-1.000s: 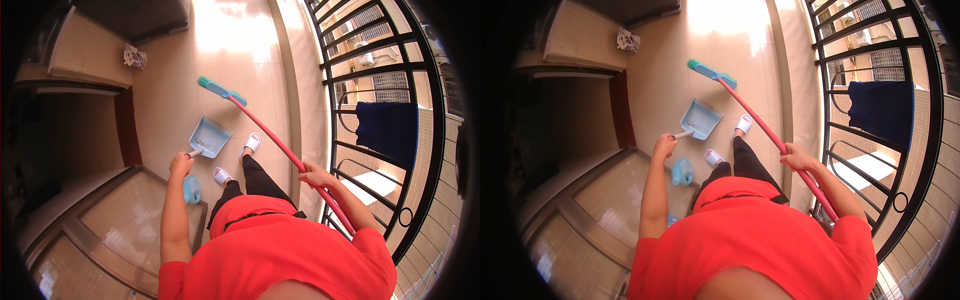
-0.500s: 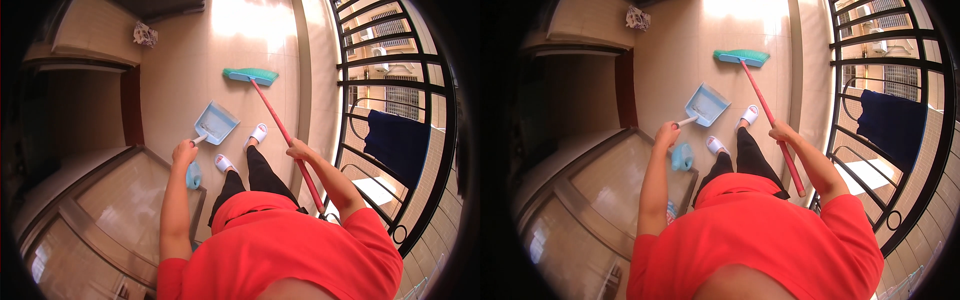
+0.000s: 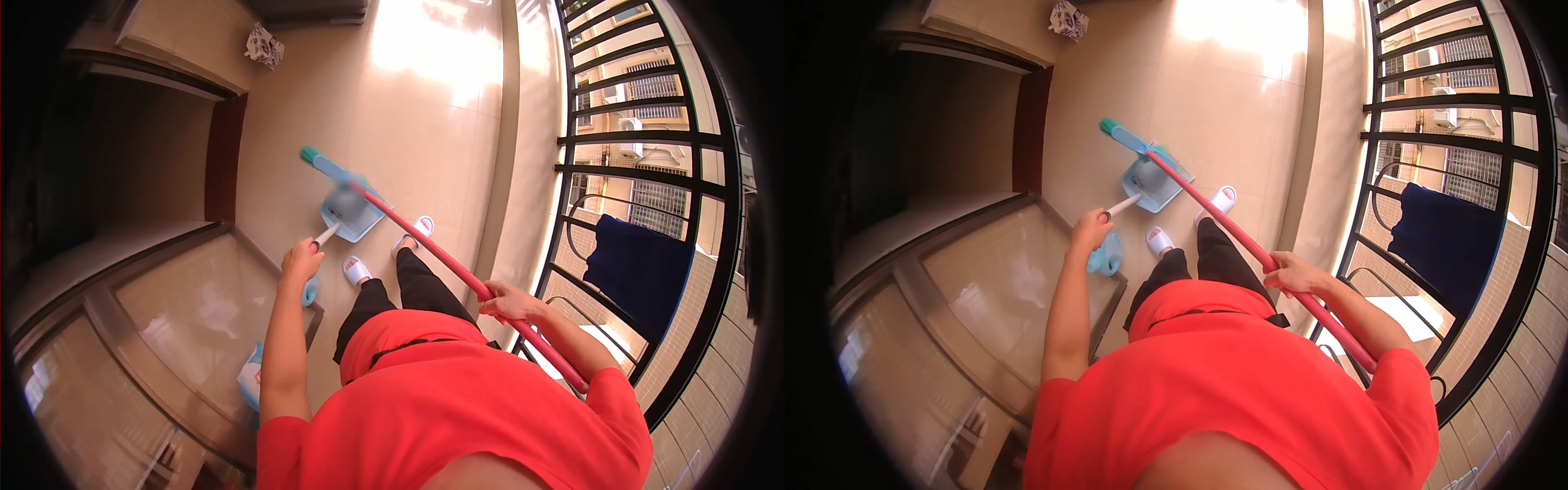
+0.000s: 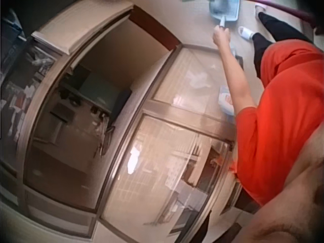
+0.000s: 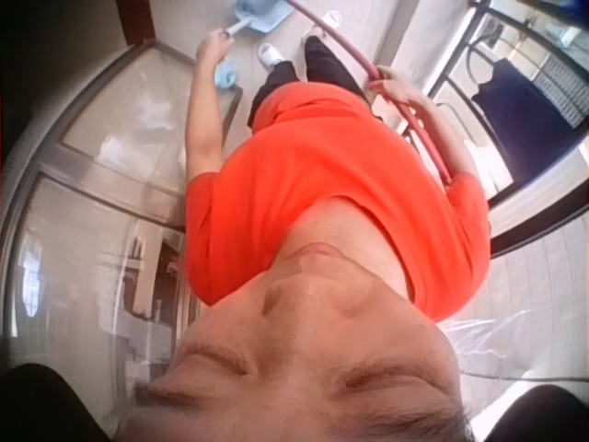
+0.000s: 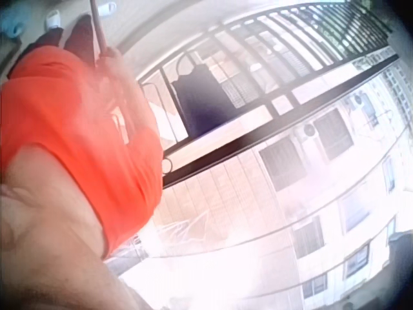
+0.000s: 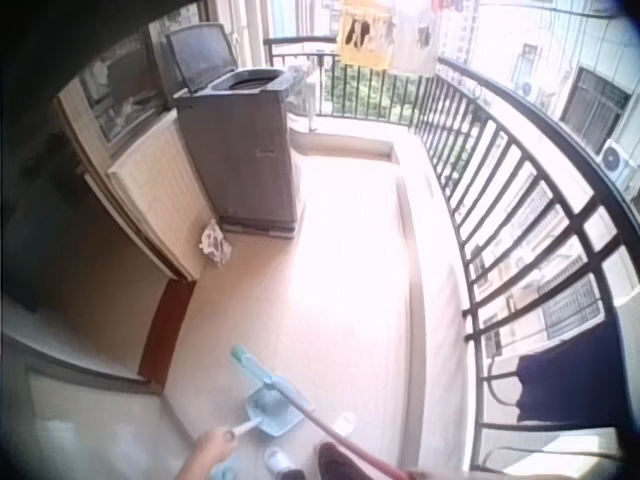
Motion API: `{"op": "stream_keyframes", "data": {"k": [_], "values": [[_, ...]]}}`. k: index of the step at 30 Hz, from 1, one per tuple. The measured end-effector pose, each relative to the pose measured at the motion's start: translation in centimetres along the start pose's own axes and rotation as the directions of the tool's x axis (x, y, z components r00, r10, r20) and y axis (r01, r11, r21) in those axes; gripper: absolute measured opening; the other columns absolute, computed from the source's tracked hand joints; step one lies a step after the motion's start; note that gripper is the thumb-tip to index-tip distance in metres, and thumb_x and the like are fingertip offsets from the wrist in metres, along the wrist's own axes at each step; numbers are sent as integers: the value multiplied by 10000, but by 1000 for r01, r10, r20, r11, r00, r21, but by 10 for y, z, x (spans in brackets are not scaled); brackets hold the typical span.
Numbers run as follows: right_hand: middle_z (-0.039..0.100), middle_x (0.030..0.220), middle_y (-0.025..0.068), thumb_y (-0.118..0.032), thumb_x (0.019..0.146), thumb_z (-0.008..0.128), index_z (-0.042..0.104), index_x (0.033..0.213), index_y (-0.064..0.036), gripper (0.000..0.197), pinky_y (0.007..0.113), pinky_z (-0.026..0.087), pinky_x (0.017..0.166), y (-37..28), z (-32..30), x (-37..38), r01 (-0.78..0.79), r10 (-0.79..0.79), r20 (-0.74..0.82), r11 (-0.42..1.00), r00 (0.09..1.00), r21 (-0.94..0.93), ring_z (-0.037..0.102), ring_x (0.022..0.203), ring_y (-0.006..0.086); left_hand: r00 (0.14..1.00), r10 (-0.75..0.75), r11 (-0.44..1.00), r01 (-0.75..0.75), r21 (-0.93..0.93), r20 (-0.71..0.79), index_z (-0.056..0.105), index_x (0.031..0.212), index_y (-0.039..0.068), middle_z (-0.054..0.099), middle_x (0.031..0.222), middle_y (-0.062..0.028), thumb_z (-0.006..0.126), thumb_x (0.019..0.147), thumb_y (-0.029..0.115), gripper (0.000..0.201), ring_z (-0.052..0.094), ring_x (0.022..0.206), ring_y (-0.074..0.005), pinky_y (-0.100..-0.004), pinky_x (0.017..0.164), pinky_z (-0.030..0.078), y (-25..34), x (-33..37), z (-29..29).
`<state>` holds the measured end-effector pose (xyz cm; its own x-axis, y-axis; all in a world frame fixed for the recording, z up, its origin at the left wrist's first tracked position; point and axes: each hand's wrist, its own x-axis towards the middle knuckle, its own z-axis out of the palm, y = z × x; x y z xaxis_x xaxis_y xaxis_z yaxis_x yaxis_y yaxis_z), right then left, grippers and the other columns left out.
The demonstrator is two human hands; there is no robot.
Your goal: The person sweeps the floor across a balcony, kitchen, and various hallways using a broom and a dustpan.
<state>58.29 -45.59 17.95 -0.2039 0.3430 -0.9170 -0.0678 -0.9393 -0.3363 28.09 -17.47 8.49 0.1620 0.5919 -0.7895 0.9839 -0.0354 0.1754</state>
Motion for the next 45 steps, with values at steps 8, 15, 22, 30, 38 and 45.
{"op": "stream_keyframes", "data": {"k": [8, 15, 22, 30, 38, 45], "values": [[588, 650, 201, -64, 673, 525, 548, 791, 51, 167, 360, 491, 498, -110, -38, 113, -33, -235, -286, 715, 929, -698, 615, 544, 272, 989, -140, 951, 146, -272, 39, 487, 1222, 57, 626, 805, -137, 637, 746, 207, 522, 574, 491, -213, -324, 426, 455, -75, -44, 34], [581, 610, 209, -25, 682, 465, 549, 770, 124, 192, 380, 493, 451, -61, -2, 178, -44, -160, -247, 753, 956, -656, 618, 511, 289, 977, -190, 924, 212, -319, 100, 488, 1222, 52, 598, 677, -94, 614, 760, 206, 503, 527, 400, -158, -281, 350, 414, -97, -57, 66], [502, 557, 93, -79, 676, 535, 504, 734, 35, 131, 319, 404, 384, 76, 88, 98, -50, 53, -8, 884, 999, -464, 517, 422, 185, 983, -170, 934, 181, -309, 62, 561, 823, 11, 571, 601, -99, 593, 761, 183, 186, 546, 428, -194, -305, 379, 441, -127, -44, 85], [449, 603, 40, -65, 745, 565, 447, 845, -2, 167, 267, 375, 406, 132, 169, -28, -27, 38, 54, 981, 998, -190, 473, 458, 122, 994, -91, 914, 110, -390, 67, 567, 939, 1, 508, 577, -66, 601, 787, 160, 223, 464, 376, -148, -295, 316, 364, -157, -84, 106], [472, 618, 77, -64, 741, 571, 451, 843, 13, 175, 298, 403, 391, 118, 130, -13, 42, -155, -254, 916, 955, -400, 494, 430, 167, 996, -87, 918, 66, -391, -35, 543, 945, 0, 584, 650, -118, 601, 758, 214, 290, 553, 432, -208, -310, 396, 447, -172, -143, 152], [571, 632, 209, -36, 709, 469, 492, 857, 80, 189, 394, 473, 446, 54, 53, 94, -106, -256, -342, 642, 904, -760, 604, 519, 296, 980, -197, 889, 170, -424, -19, 495, 1187, 2, 563, 627, -103, 608, 757, 169, 475, 501, 379, -161, -294, 349, 397, -149, -178, 186]]}}
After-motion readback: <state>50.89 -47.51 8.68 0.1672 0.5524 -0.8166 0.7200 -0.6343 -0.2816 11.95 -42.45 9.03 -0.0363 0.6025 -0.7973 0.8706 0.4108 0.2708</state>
